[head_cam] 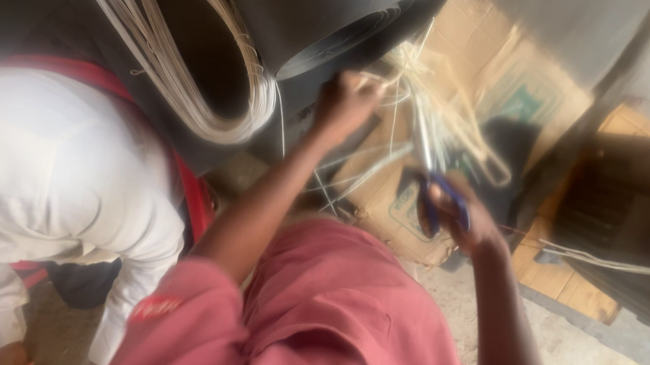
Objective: The person sits at a workbench and winds white insulated wire into the slots of a motor stator, pressing the coils down and arranging the wire loops inside the housing. They then pull lengths of wire from a spool and cut or separate strands while continuing to seat the windings.
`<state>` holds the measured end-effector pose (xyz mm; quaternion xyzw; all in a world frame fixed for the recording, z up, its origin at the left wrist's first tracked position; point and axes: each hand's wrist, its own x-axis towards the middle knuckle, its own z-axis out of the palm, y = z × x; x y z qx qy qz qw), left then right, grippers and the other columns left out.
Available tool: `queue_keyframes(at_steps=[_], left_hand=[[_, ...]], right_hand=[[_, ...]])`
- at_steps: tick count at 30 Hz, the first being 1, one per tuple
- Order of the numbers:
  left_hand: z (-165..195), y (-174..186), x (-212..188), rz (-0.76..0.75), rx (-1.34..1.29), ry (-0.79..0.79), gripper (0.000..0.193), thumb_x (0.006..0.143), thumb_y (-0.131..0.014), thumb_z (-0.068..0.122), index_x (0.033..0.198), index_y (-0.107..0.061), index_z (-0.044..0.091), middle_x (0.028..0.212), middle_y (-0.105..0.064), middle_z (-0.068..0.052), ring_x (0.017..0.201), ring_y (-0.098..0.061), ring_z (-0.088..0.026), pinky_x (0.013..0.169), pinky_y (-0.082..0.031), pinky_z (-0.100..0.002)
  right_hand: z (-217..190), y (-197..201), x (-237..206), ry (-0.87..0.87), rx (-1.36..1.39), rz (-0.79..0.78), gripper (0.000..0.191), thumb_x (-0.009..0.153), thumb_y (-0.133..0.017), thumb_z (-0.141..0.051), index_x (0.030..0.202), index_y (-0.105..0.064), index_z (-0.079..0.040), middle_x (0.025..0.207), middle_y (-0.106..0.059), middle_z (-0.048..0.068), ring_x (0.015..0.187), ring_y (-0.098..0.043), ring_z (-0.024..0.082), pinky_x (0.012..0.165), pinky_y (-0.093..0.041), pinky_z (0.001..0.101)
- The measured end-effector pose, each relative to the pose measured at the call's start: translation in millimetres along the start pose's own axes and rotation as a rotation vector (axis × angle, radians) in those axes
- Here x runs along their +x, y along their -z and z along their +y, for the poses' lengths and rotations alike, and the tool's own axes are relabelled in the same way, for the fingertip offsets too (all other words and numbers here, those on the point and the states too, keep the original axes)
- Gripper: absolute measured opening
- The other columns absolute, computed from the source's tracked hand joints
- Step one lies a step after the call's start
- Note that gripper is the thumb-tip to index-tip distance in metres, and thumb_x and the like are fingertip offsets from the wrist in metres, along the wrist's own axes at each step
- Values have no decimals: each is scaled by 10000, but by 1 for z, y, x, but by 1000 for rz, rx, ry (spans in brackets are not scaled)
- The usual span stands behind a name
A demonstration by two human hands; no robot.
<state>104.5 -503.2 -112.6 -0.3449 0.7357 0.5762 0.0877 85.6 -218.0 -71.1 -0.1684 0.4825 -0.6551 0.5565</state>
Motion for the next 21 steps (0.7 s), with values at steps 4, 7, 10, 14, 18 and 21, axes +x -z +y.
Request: queue_keyframes(at_steps=[4, 7, 10, 14, 18, 21], left_hand=[[-11, 39, -33, -73, -197, 76, 241, 951, -666, 248, 894, -765, 36, 731, -719, -15, 624, -600, -43, 593, -434, -182], [-9, 57, -47, -89, -258, 253, 246, 926, -665, 295, 867, -765, 78, 717, -694, -9, 610, -508, -100, 577, -389, -243], [-8, 63, -56, -90, -278, 382, 252, 909, -641, 345, 861, -750, 123, 737, -676, -1, 625, -504, -135, 592, -443, -274], [-15, 58, -57, -118, -352, 403, 227, 883, -669, 330, 882, -763, 124, 800, -698, -17, 648, -517, -134, 619, -520, -253], [-32, 46, -55, -95, -399, 396, 236, 903, -677, 366, 923, -752, 144, 810, -667, 23, 647, -516, -94, 535, -435, -242], [-46, 33, -58, -136, -610, 427, 169, 873, -767, 308, 976, -738, 177, 803, -636, 45, 592, -434, -71, 477, -332, -232]], right_hand=[[-10, -5, 28, -154, -42, 43, 797, 903, -595, -660, 1418, -564, -53, 834, -672, 50, 576, -582, 97, 487, -518, 246], [-4, -10, 49, -110, -37, -71, 740, 958, -609, -602, 1462, -535, -66, 731, -608, 35, 553, -552, 77, 482, -508, 230], [3, -12, 60, -330, -243, 121, 662, 921, -639, -497, 1441, -564, -96, 697, -601, 25, 513, -527, 77, 452, -505, 230], [16, -16, 60, -180, -136, 57, 603, 908, -739, -320, 1424, -566, -62, 713, -607, 49, 497, -537, 114, 419, -485, 277], [37, -19, 40, -519, -701, 407, 556, 893, -753, -284, 1383, -573, -91, 792, -655, 67, 622, -624, 170, 539, -558, 341], [53, -25, 32, -350, -1196, 440, 616, 805, -779, -218, 1370, -557, -108, 929, -658, 182, 713, -658, 302, 568, -565, 446]])
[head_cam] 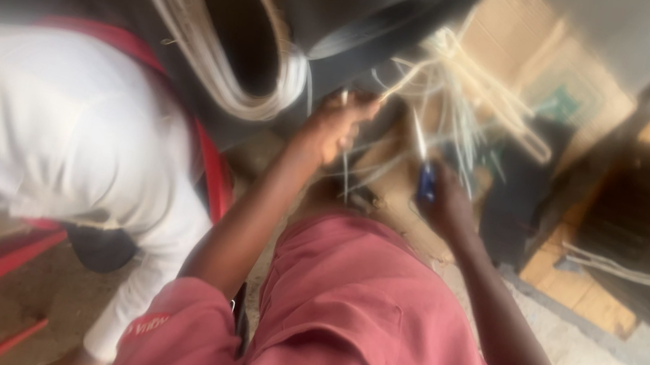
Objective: The person sits at a workbench and winds white insulated wire into the slots of a motor stator, pressing the coils down and arranging the wire loops inside the housing. They then pull lengths of wire from a spool and cut or separate strands while continuing to seat the windings.
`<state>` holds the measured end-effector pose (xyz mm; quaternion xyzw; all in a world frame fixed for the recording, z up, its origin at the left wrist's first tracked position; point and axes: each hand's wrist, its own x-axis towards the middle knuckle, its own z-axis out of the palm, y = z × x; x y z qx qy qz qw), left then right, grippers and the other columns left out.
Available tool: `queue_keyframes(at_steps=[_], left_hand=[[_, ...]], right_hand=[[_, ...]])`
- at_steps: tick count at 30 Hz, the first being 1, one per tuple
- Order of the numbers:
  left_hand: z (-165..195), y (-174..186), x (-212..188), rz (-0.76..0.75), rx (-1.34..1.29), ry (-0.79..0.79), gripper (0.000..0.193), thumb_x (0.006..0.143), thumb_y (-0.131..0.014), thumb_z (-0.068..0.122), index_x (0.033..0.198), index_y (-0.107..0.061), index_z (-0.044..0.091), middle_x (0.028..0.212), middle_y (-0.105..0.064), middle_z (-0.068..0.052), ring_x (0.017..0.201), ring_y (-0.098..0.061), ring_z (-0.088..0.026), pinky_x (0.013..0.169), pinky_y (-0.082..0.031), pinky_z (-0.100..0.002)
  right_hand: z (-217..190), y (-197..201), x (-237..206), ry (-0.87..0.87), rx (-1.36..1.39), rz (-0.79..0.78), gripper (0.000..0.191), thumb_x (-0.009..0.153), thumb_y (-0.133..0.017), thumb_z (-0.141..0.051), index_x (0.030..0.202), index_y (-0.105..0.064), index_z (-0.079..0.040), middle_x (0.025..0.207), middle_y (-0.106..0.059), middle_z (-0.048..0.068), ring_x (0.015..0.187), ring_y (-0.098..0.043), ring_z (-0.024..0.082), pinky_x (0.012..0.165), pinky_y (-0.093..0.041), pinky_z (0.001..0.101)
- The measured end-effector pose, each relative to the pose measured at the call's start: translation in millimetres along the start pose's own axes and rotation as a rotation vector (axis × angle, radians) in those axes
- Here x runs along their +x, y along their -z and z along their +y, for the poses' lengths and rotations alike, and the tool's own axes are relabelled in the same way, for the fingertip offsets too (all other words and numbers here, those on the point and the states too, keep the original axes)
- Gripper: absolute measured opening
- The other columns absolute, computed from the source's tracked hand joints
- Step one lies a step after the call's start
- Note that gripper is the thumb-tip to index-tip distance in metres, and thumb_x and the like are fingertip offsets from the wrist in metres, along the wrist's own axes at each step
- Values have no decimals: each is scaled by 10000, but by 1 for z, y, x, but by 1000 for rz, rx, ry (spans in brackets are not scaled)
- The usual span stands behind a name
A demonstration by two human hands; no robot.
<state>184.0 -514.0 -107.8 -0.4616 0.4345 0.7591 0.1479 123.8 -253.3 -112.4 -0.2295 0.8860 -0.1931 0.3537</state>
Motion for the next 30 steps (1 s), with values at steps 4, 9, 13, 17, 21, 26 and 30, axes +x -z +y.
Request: queue_keyframes(at_steps=[4, 9, 13, 17, 21, 26, 30], left_hand=[[-28, -28, -8, 95, 123, -60, 237, 829, -804, 199, 1041, -699, 198, 859, -656, 75, 621, -563, -19, 476, -437, -213], [-51, -57, -64, -122, 611, -220, 359, 1024, -621, 384, 975, -766, 59, 724, -638, -37, 575, -518, -79, 483, -388, -246], [-63, -101, -95, -506, 718, -328, 277, 900, -708, 284, 1036, -779, 54, 758, -773, -13, 631, -654, -66, 541, -522, -236], [-89, -155, -110, -547, 485, -256, 173, 891, -736, 168, 1012, -774, 51, 834, -785, -29, 713, -695, -81, 617, -572, -233], [-126, -204, -126, -353, 512, -377, 124, 920, -754, 184, 963, -774, 70, 839, -747, -44, 711, -660, -129, 586, -560, -258], [-184, -255, -149, -434, -114, -460, 136, 936, -774, 171, 997, -721, 62, 970, -730, -54, 825, -671, -125, 707, -595, -275], [-218, -285, -158, -224, -168, -574, 124, 940, -759, 160, 978, -710, 53, 898, -721, -75, 759, -703, -141, 666, -625, -300]], right_hand=[[-2, -10, -18, 50, -123, 68, 427, 891, -702, -171, 1304, -594, -170, 1038, -673, 151, 756, -660, 335, 570, -516, 478], [-2, 31, -100, 518, -42, 533, 379, 911, -711, -230, 1268, -607, -160, 1076, -676, 142, 893, -660, 312, 698, -532, 428], [23, 63, -144, 577, 14, 582, 279, 938, -731, -215, 1175, -658, -86, 1003, -699, 137, 882, -663, 274, 757, -557, 420], [71, 57, -171, 446, 114, 509, 146, 971, -721, -116, 1100, -743, -52, 889, -715, 113, 761, -665, 225, 660, -552, 376], [125, 44, -190, 101, 818, 203, 158, 991, -690, -211, 1047, -747, -75, 848, -742, 41, 672, -677, 127, 589, -601, 281], [174, 57, -215, 85, 1335, -154, 182, 1021, -712, -196, 1022, -714, -14, 870, -727, 80, 730, -666, 140, 640, -585, 296], [188, 71, -222, 164, 701, -18, 198, 946, -693, -232, 1018, -734, -51, 834, -738, 45, 638, -670, 118, 562, -603, 281]])
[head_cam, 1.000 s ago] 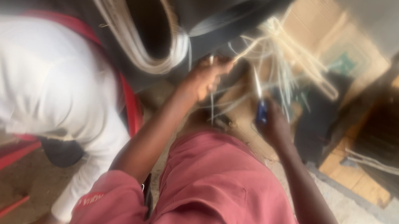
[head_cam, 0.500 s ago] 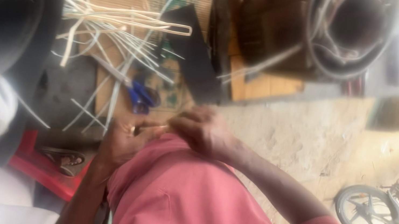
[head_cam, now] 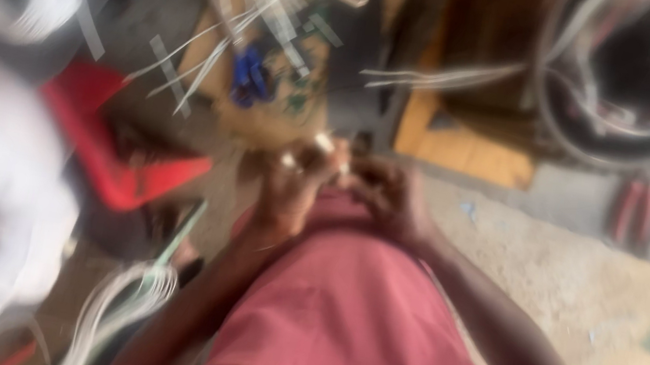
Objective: The person sits at a workbench and winds white insulated wire into the slots of a motor stator, pressing the coils down and arranging the wire loops inside the housing. They then pull lengths of wire from a spool and cut or separate strands while continuing to seat the windings.
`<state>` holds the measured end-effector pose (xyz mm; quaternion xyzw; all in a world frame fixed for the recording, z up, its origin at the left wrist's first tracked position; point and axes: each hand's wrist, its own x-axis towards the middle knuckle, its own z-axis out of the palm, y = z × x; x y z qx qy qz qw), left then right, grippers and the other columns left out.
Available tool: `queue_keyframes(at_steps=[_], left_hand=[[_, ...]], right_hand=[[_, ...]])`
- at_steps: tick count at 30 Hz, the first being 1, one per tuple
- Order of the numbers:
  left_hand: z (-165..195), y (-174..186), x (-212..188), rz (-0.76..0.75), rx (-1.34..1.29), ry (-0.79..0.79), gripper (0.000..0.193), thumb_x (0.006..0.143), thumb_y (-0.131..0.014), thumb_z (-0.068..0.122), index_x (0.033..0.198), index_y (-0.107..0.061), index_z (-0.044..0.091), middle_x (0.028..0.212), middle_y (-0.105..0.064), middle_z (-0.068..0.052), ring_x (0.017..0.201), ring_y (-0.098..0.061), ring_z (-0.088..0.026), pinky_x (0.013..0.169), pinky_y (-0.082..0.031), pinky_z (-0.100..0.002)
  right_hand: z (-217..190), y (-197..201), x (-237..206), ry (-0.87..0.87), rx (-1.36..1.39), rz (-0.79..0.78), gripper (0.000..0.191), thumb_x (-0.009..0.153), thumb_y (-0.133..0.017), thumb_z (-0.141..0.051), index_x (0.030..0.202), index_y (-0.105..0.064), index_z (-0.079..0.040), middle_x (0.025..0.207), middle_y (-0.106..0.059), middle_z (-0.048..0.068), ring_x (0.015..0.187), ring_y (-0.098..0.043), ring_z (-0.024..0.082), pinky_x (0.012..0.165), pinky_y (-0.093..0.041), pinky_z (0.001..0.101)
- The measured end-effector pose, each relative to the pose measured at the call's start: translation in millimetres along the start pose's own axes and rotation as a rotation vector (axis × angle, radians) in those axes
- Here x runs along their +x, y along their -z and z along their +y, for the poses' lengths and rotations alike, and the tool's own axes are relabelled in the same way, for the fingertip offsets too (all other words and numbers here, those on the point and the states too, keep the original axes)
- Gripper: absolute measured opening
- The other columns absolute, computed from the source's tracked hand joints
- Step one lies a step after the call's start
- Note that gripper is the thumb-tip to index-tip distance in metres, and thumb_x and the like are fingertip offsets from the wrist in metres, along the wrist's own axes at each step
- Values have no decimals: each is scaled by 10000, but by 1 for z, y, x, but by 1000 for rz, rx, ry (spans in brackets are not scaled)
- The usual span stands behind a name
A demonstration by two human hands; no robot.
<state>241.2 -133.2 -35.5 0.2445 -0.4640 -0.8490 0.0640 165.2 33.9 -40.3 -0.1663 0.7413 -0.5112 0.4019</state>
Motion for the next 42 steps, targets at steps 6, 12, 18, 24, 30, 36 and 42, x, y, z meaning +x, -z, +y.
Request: queue_keyframes(at_steps=[6, 12, 18, 24, 30, 36, 42], left_hand=[[-4, -22, -7, 145, 121, -180, 149, 967, -738, 169, 970, -720, 20, 883, -752, -119, 799, -754, -165, 744, -664, -304], [9, -24, 14, 140, 107, -92, 177, 966, -714, 181, 1021, -723, 13, 947, -764, -124, 864, -753, -159, 807, -641, -286], [14, -10, 32, 143, 63, 31, 203, 990, -674, 181, 1097, -716, 13, 939, -744, -156, 740, -721, -192, 691, -625, -326], [36, 61, 66, 218, 419, -143, 279, 1030, -560, 229, 1210, -693, 61, 1103, -752, -96, 934, -731, -164, 772, -637, -334], [29, 112, 66, 167, 961, -296, 269, 993, -610, 211, 1179, -745, 72, 1065, -766, -125, 883, -758, -214, 732, -622, -338], [23, 144, 52, 272, 977, -418, 195, 994, -648, 159, 1148, -748, 90, 1078, -784, -115, 941, -776, -215, 814, -627, -331], [23, 156, 42, 268, 930, -417, 238, 1037, -596, 252, 1133, -766, 116, 1085, -780, -105, 912, -764, -206, 771, -636, -343]], right_hand=[[1, 14, 6, 91, -131, 56, 185, 967, -672, -198, 1012, -760, -41, 806, -756, 59, 609, -685, 105, 524, -602, 247], [6, 17, 23, 84, 103, 115, 164, 980, -707, -181, 987, -762, -27, 808, -748, 73, 654, -675, 112, 567, -580, 263], [-29, 26, 39, 252, -247, 132, 203, 923, -776, -254, 1004, -745, -71, 869, -744, 57, 741, -683, 139, 646, -573, 293], [-77, 51, 77, 876, -1320, 371, 592, 654, -782, -394, 1179, -672, -144, 992, -715, 69, 875, -674, 222, 713, -551, 377], [-52, 39, 133, 315, -1319, -107, 240, 1071, -636, -127, 1299, -680, -189, 955, -718, 54, 628, -641, 159, 446, -463, 268], [-59, 5, 155, 617, -1175, -121, 329, 945, -681, -47, 1254, -724, -151, 989, -715, 124, 589, -634, 174, 346, -494, 260], [-84, -14, 154, 1001, -1082, -110, 256, 985, -752, -91, 1234, -729, -148, 961, -700, 98, 716, -644, 165, 451, -527, 245]])
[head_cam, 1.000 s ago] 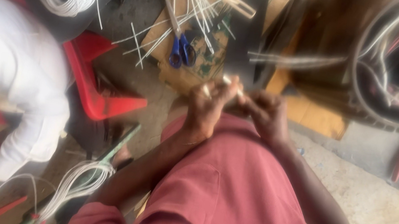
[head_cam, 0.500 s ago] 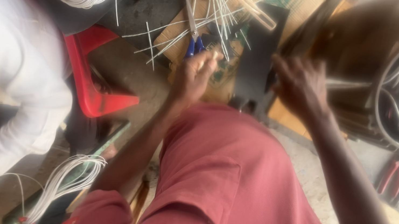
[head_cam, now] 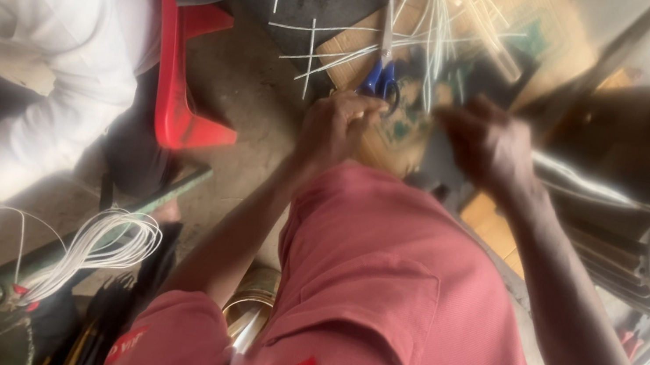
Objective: The person sits at a workbench and winds white insulated wire into the slots of a motor stator, pressing the coils down and arranging the wire loops inside the housing. They then pull lengths of wire from a spool and cut or separate strands while continuing to seat the windings.
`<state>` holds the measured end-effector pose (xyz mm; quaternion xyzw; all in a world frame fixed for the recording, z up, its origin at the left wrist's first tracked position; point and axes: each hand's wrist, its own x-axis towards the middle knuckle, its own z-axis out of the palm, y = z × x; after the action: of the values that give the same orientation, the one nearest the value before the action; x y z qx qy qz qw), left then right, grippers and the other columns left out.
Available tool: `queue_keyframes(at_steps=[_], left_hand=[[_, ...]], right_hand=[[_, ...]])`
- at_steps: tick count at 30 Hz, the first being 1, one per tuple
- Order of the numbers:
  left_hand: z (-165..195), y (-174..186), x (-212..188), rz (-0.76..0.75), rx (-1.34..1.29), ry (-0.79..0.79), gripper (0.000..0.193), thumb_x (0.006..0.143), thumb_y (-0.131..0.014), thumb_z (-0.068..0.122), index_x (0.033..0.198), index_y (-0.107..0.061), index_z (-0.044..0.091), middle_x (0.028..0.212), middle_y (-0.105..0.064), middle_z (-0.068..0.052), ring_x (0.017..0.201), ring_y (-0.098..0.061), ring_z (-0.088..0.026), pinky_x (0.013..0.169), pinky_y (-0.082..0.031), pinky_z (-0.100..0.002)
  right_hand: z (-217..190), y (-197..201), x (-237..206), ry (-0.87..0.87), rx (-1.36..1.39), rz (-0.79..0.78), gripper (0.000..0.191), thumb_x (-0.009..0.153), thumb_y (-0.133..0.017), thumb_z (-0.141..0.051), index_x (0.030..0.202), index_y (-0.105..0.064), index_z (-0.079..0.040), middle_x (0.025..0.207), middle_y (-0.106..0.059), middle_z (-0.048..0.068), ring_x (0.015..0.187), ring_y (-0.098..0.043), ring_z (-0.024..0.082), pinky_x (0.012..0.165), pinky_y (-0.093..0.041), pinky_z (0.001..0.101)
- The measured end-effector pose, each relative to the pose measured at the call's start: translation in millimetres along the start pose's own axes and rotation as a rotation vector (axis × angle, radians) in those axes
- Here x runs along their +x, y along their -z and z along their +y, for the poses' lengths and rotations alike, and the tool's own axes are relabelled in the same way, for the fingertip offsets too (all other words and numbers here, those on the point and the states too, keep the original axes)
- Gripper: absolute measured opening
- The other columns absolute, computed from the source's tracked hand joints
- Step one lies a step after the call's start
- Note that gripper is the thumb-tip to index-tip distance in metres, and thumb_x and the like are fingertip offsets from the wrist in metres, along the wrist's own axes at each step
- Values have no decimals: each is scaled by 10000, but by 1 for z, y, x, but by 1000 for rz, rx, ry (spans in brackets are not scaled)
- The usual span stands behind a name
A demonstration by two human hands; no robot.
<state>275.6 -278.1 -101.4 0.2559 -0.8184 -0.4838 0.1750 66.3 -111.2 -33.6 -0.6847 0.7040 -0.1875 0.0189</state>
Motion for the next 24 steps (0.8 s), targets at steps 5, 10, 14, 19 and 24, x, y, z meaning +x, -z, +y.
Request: queue_keyframes(at_steps=[5, 10, 14, 19, 24], left_hand=[[7, 6, 2, -52, -133, 86, 368, 1020, -573, 404, 1137, -774, 120, 986, -787, -92, 819, -741, -196, 687, -626, -339], [5, 21, -3, 92, -109, 20, 390, 1032, -577, 438, 1164, -770, 126, 1084, -758, -127, 923, -740, -198, 729, -636, -326], [5, 29, -10, 100, -164, -14, 400, 1035, -583, 450, 1154, -769, 117, 1102, -761, -124, 948, -737, -197, 753, -638, -350], [11, 31, -13, 66, -66, 16, 346, 993, -620, 406, 1118, -788, 131, 991, -769, -90, 801, -731, -185, 648, -615, -358], [15, 35, -15, 45, -37, -48, 291, 1044, -606, 368, 1135, -778, 152, 979, -772, -61, 688, -711, -152, 614, -593, -289]], right_hand=[[-6, 11, 1, 57, 1, 33, 280, 949, -784, -124, 1225, -737, -131, 933, -714, 82, 719, -638, 156, 447, -513, 245], [-17, 25, 6, 109, 27, 56, 296, 948, -814, -172, 1222, -732, -94, 967, -734, 107, 721, -647, 158, 433, -511, 240], [-24, 31, 13, 55, 42, 15, 270, 988, -765, -87, 1254, -721, -104, 985, -713, 120, 744, -649, 143, 503, -561, 233], [-37, 26, 27, 117, -24, -44, 347, 971, -683, 20, 1276, -748, -131, 903, -720, 71, 644, -613, 125, 420, -444, 230], [-54, 18, 44, 211, 11, 5, 309, 1010, -652, 38, 1246, -749, -137, 843, -688, 51, 553, -519, 76, 373, -360, 187]])
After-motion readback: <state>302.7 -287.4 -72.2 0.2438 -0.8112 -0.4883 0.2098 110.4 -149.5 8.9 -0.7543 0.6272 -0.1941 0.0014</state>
